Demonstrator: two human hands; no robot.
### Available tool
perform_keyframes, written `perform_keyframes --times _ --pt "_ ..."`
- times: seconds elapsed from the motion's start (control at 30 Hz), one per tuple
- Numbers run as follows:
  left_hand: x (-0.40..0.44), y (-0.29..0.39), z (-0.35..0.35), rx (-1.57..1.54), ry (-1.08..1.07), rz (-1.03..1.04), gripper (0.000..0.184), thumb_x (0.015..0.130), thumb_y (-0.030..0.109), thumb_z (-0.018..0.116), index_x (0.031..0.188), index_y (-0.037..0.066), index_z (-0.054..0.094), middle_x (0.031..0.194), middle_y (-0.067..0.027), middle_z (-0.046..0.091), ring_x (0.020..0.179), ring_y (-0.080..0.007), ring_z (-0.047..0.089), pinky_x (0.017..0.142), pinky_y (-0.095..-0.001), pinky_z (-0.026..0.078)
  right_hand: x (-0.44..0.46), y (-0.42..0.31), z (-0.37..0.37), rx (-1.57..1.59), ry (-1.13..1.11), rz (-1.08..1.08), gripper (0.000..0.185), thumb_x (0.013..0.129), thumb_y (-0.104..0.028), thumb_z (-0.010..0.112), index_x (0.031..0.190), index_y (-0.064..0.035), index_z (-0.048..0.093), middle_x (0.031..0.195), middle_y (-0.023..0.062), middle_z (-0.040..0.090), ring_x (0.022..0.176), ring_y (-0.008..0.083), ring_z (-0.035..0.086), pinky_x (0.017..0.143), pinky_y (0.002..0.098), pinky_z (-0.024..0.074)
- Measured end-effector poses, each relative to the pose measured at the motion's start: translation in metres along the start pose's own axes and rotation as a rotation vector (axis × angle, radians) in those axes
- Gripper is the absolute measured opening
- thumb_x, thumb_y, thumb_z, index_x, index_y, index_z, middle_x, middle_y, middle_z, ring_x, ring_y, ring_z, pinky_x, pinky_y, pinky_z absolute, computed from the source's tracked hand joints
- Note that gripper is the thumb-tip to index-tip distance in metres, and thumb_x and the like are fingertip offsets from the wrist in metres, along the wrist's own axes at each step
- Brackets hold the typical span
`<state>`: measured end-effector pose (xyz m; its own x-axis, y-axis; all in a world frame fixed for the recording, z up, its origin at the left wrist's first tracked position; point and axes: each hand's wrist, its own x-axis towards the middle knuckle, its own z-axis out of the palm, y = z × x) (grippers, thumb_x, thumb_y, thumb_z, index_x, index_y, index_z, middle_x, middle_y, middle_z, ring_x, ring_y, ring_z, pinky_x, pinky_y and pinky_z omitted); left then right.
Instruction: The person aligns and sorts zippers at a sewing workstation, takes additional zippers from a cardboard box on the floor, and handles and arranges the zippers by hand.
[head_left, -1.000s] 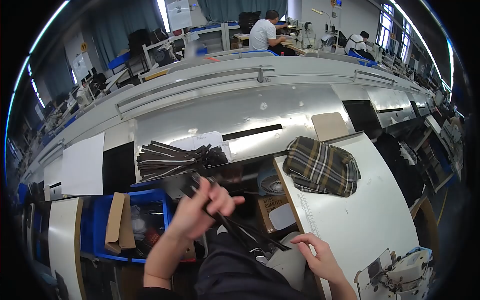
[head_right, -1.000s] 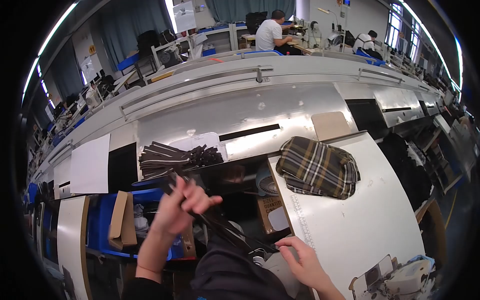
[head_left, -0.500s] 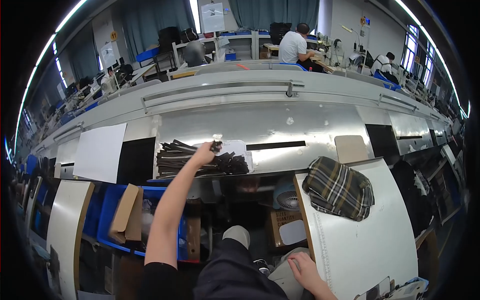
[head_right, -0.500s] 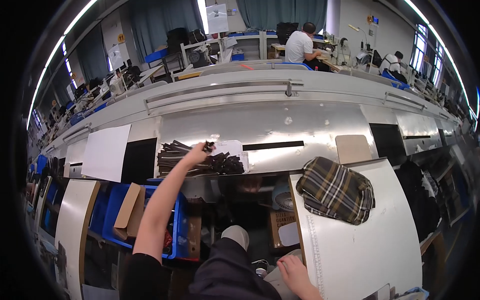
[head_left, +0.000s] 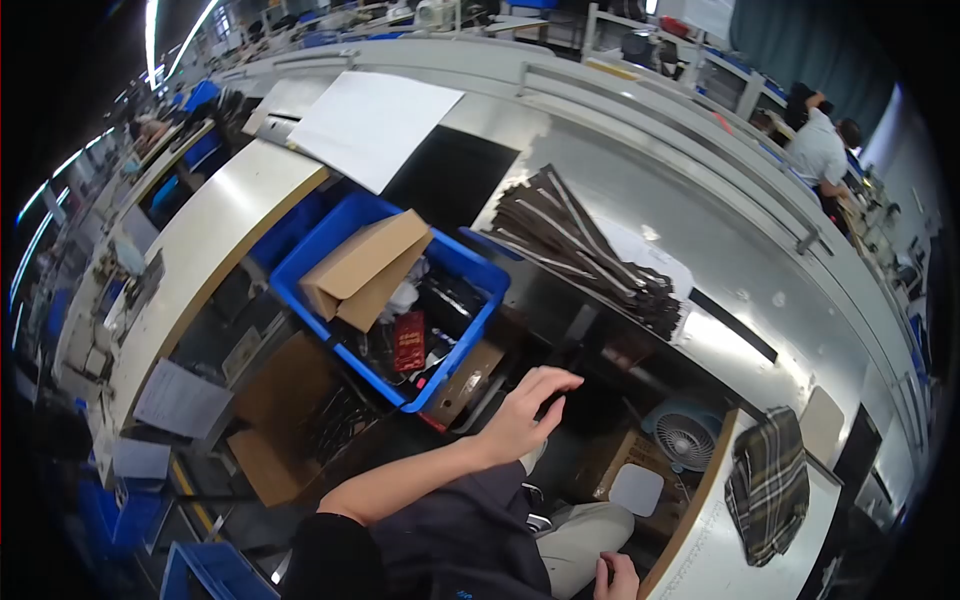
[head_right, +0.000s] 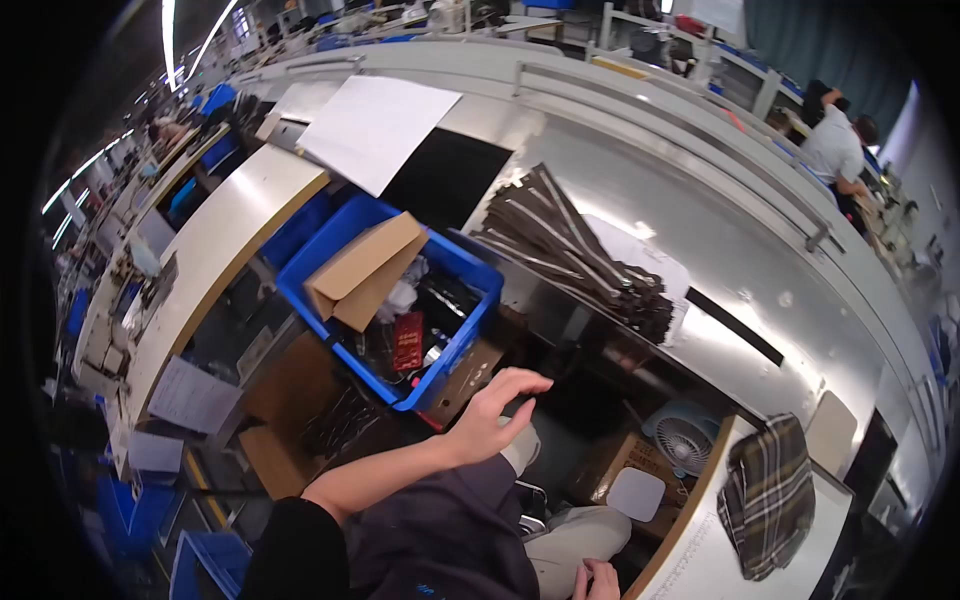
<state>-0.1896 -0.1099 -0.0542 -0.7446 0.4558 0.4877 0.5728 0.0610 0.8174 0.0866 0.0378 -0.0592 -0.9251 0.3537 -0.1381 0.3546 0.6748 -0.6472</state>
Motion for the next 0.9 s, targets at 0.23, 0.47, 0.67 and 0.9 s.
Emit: perform_keyframes --times 0.23,0.47,0.67,0.9 --pt "-0.191 -0.069 -0.181 0.252 0.637 -0.654 0.016 0.090 0.008 0.047 0.099 0.001 0.058 0.075 -0.0004 0.052 0.068 -0.0072 0.049 0.063 -0.0217 0.042 0.054 -0.043 0.038 -0.224 -0.341 -0.340 0.020 0.083 -0.009 0.055 0.100 0.0015 0.056 0.095 0.0203 0.058 0.092 0.0370 0.053 0.080 0.0412 0.0426" --pt "-0.386 -0.222 -0.276 0.557 0.320 -1.111 0.042 0.074 0.022 0.068 0.108 0.000 0.054 0.098 -0.0141 0.060 0.093 -0.0240 0.058 0.082 -0.0334 0.046 0.187 -0.155 0.162 -0.199 -0.414 -0.860 0.029 0.075 -0.004 0.062 0.102 0.0017 0.053 0.101 0.0166 0.054 0.088 0.0329 0.053 0.077 0.0385 0.0438" --pt "-0.451 -0.290 -0.242 0.802 -0.346 -1.311 0.030 0.074 0.019 0.065 0.098 0.004 0.057 0.088 -0.0154 0.063 0.088 -0.0312 0.060 0.076 -0.0385 0.049 0.268 -0.251 0.301 -0.315 -0.369 -1.043 0.038 0.079 -0.020 0.063 0.106 0.0042 0.051 0.101 0.0156 0.053 0.091 0.0306 0.051 0.079 0.0385 0.0414" --pt "-0.437 -0.273 -0.224 0.909 -0.554 -1.024 0.011 0.072 0.010 0.055 0.072 0.006 0.064 0.077 -0.0110 0.064 0.071 -0.0250 0.065 0.062 -0.0353 0.052 0.282 -0.258 0.413 -0.486 -0.487 -0.772 0.037 0.077 -0.032 0.063 0.087 0.0022 0.054 0.085 0.0193 0.059 0.083 0.0329 0.059 0.075 0.0405 0.0476"
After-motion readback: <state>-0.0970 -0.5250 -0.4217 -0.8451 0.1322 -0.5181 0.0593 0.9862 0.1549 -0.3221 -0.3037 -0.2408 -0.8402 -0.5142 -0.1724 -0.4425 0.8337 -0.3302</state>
